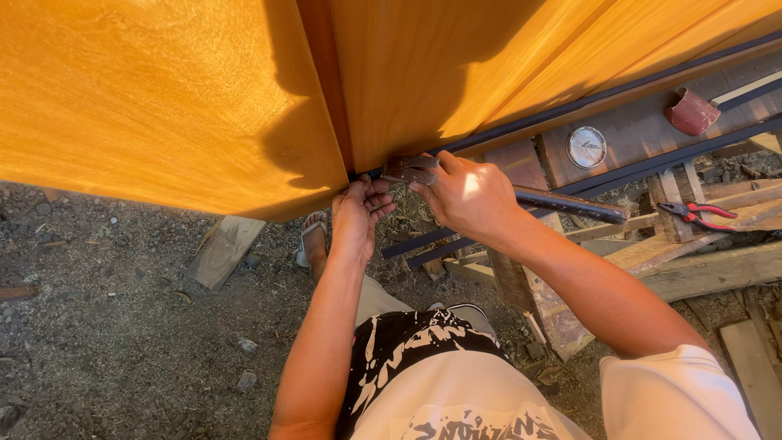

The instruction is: The person installs a black metal door frame onto a wooden door using a hammer and nails. They position the frame along the door edge, insert nails, and hammer them in repeatedly to secure the frame.

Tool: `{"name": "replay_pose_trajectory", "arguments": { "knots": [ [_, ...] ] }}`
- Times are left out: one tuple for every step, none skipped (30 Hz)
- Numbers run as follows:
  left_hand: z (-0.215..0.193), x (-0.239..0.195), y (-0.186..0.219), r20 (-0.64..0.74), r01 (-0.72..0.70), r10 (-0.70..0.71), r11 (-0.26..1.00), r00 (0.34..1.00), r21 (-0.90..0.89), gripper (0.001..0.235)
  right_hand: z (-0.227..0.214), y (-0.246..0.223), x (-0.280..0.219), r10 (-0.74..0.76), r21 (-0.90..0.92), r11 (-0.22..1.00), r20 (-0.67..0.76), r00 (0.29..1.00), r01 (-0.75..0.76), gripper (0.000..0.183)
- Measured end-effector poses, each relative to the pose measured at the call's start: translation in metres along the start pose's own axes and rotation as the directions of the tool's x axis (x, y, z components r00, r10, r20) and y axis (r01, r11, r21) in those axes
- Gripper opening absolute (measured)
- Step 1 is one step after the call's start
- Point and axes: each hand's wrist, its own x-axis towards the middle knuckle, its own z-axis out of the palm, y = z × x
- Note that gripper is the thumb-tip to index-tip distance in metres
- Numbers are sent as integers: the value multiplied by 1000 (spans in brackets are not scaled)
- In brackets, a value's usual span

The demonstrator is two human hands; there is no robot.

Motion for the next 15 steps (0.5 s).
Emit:
{"name": "replay_pose_trajectory", "arguments": {
  "knots": [
    [0,-1,0,0,-4,4,1000,1000,1,28,-1,-1,0,17,-4,1000,31,999,-17,33],
    [0,0,0,4,-10,10,1000,1000,2,29,-1,-1,1,34,-10,999,58,998,-34,32],
    [0,1,1,-2,6,-6,1000,1000,10,29,-1,-2,2,26,-1,1000,25,999,-26,33],
    [1,2,2,-13,19,-19,1000,1000,12,28,-1,0,4,11,10,1000,-5,1000,-11,34],
    [2,3,2,-24,32,-32,999,999,14,28,0,1,6,-3,20,1000,-36,999,3,35],
    [0,0,1,-15,13,-13,1000,1000,7,28,1,0,4,6,16,1000,-12,1000,-5,35],
    [-2,-4,-1,-7,-5,5,1000,1000,0,28,1,-2,2,14,11,1000,13,1000,-14,36],
    [-1,-3,0,9,-28,28,1000,1000,-4,28,1,-1,2,25,1,1000,29,999,-25,37],
    [0,-2,1,0,-12,12,1000,1000,2,27,0,0,0,40,6,999,46,998,-40,37],
    [2,-1,1,-7,-2,2,1000,1000,8,26,-2,1,-1,51,10,999,58,997,-52,37],
    [3,0,2,-14,8,-8,1000,1000,13,26,-4,3,-4,62,14,998,70,996,-64,38],
    [3,0,3,-8,2,-2,1000,1000,21,27,-5,3,-8,88,61,994,53,995,-91,34],
    [3,0,4,-2,-5,5,1000,1000,30,29,-8,3,-16,113,109,987,38,993,-117,30],
    [1,-1,4,10,-9,8,999,1000,42,31,-11,1,-27,147,155,977,20,989,-148,27],
    [-3,-3,4,39,-9,7,998,999,64,32,-12,-1,-40,247,250,933,73,966,-258,27]
  ]
}}
